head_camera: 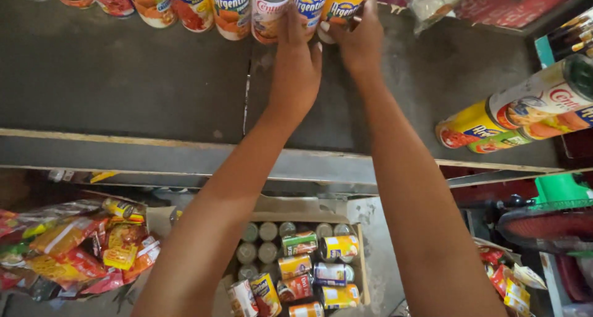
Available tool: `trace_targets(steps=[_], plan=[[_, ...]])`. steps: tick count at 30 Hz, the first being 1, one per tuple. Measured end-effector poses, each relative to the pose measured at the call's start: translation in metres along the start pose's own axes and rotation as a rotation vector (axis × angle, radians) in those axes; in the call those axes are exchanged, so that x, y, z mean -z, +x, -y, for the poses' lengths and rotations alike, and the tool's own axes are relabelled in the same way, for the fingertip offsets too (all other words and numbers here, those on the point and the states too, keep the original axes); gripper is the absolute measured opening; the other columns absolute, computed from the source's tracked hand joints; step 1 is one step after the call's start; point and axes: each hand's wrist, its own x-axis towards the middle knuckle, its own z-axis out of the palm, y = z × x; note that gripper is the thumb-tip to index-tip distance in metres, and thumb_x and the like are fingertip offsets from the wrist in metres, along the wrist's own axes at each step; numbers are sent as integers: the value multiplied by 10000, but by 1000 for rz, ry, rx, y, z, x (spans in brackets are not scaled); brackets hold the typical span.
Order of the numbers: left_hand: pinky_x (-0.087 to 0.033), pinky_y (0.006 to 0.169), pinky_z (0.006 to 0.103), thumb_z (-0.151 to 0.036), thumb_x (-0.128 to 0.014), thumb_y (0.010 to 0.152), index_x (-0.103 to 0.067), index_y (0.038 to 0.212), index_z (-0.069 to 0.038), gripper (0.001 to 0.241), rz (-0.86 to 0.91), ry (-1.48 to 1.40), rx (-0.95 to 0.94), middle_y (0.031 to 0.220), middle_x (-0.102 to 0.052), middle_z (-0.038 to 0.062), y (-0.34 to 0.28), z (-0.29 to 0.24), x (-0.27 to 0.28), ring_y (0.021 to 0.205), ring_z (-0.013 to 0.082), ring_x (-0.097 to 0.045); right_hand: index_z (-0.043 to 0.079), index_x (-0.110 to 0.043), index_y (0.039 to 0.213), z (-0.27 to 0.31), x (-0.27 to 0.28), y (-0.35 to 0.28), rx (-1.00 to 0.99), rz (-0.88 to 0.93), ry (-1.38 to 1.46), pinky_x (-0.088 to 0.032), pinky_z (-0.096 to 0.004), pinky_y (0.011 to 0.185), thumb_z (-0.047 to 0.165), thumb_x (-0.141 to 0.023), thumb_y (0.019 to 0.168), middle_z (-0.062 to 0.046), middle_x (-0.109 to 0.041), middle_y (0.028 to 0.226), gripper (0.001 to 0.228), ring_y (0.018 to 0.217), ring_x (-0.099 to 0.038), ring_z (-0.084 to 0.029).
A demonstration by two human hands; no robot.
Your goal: Organizing and stocking various canned goods on a shelf from a box.
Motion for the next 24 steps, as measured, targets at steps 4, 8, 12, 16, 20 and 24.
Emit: trace_targets(steps=[4,8,12,16,20,24], plan=[[-441,1156,468,-9,-668,984,-240,1565,62,725,-28,157,-75,1561,-302,352,7,4,-3,1431,517,-408,15,-524,1250,7,5,-1,-2,-26,-21,-641,-334,904,103,-920,840,-112,-774,1177,577,1089,-792,-215],[-465,1136,472,-14,-673,970,-311,1536,35,673,47,186,40,1497,-416,290,16,-9,-5,1398,489,-480,18,-566,1211,18,22,-1,18,-70,-201,-622,-338,848,104,-935,781,-118,-781,1112,573,1029,-781,-202],[-528,1111,420,-35,-642,956,-249,1582,70,747,69,14,158,1451,-447,263,21,-3,-17,1301,388,-630,23,-590,1215,18,40,-13,-8,-84,-269,-621,-332,848,129,-943,806,-113,-784,1097,551,1021,-783,-195],[-458,1125,467,-87,-721,980,-197,1543,137,802,-63,283,-45,1512,-310,379,30,2,-35,1337,504,-501,22,-601,1198,26,57,-21,-49,-80,-301,-615,-329,847,135,-951,781,-111,-790,1072,556,987,-783,-196],[-405,1125,513,-152,-759,942,-195,1505,149,852,-119,411,8,1429,-359,379,38,-7,-49,1309,535,-466,8,-592,1210,23,71,-26,-21,-68,-286,-611,-324,870,131,-942,810,-117,-790,1088,546,1005,-778,-189],[-359,1164,523,-127,-719,958,-203,1490,159,794,-144,361,52,1410,-385,372,36,-9,-53,1335,520,-439,-1,-582,1202,47,76,-36,-91,-83,-275,-610,-311,863,128,-955,760,-116,-782,1086,593,1012,-777,-175]])
